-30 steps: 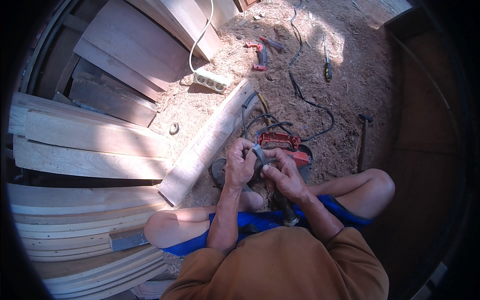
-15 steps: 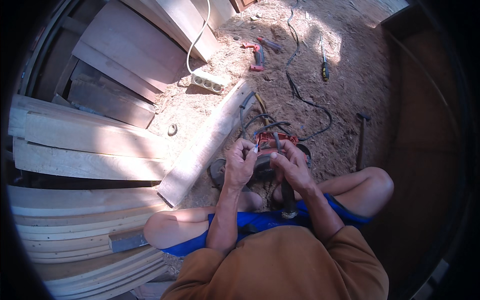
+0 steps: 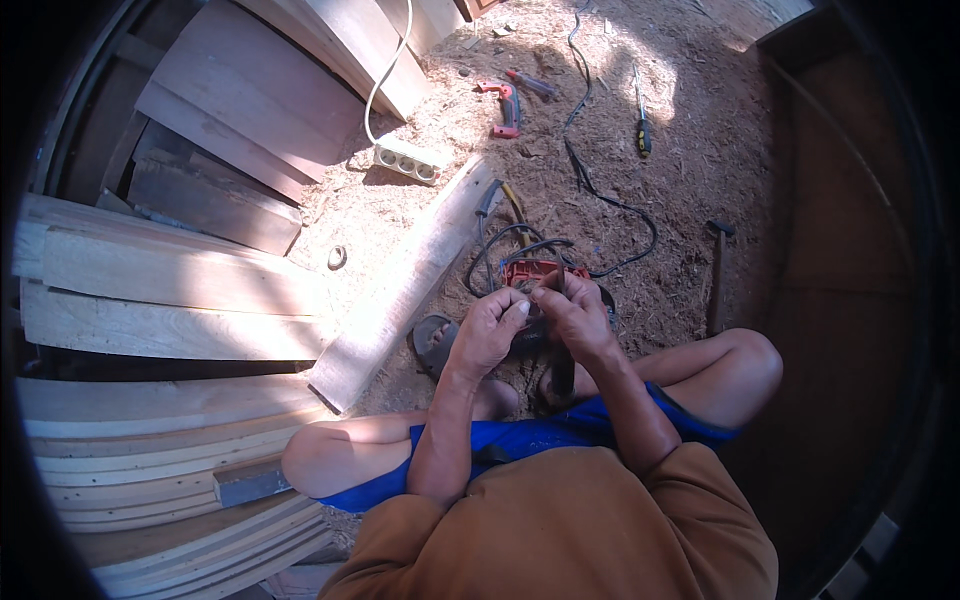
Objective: The person repairs a power sander by hand, twisting and connecting wires within the internal housing while sitting on the floor.
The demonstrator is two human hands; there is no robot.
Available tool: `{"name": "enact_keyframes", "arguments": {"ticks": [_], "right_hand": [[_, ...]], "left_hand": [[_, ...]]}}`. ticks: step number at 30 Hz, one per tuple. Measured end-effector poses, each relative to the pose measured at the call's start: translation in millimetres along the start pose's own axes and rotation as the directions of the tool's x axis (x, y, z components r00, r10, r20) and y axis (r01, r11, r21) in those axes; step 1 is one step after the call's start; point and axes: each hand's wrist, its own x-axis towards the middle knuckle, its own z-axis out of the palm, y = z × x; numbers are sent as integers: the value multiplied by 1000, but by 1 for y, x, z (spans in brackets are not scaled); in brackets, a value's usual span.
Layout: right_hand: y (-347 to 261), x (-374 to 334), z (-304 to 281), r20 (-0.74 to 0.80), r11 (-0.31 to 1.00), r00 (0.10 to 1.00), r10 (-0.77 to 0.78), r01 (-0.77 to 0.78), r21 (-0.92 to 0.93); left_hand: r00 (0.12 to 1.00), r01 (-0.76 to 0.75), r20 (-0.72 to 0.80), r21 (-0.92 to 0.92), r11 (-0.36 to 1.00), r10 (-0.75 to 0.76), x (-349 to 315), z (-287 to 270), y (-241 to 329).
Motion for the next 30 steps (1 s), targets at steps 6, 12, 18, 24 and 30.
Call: {"name": "enact_keyframes", "arguments": {"ticks": [6, 12, 18, 24, 30], "right_hand": [[8, 3, -4, 15, 1000, 1000, -1, 1, 27], [9, -8, -8, 28, 987, 989, 142, -144, 72], [9, -37, 4, 170, 991, 981, 92, -107, 83], [10, -32, 16, 161, 995, 984, 76, -85, 49], [5, -30, 19, 260, 990, 958, 121, -96, -105]], "left_hand": [[994, 91, 78, -180, 979, -78, 1, -3, -2], [993, -27, -117, -133, 991, 11, 9, -9, -26], [961, -114, -264, -124, 986, 78, 18, -11, -37], [937, -148, -337, -147, 978, 91, 19, -9, -39], [941, -199, -303, -137, 970, 150, 18, -7, -37]]}}
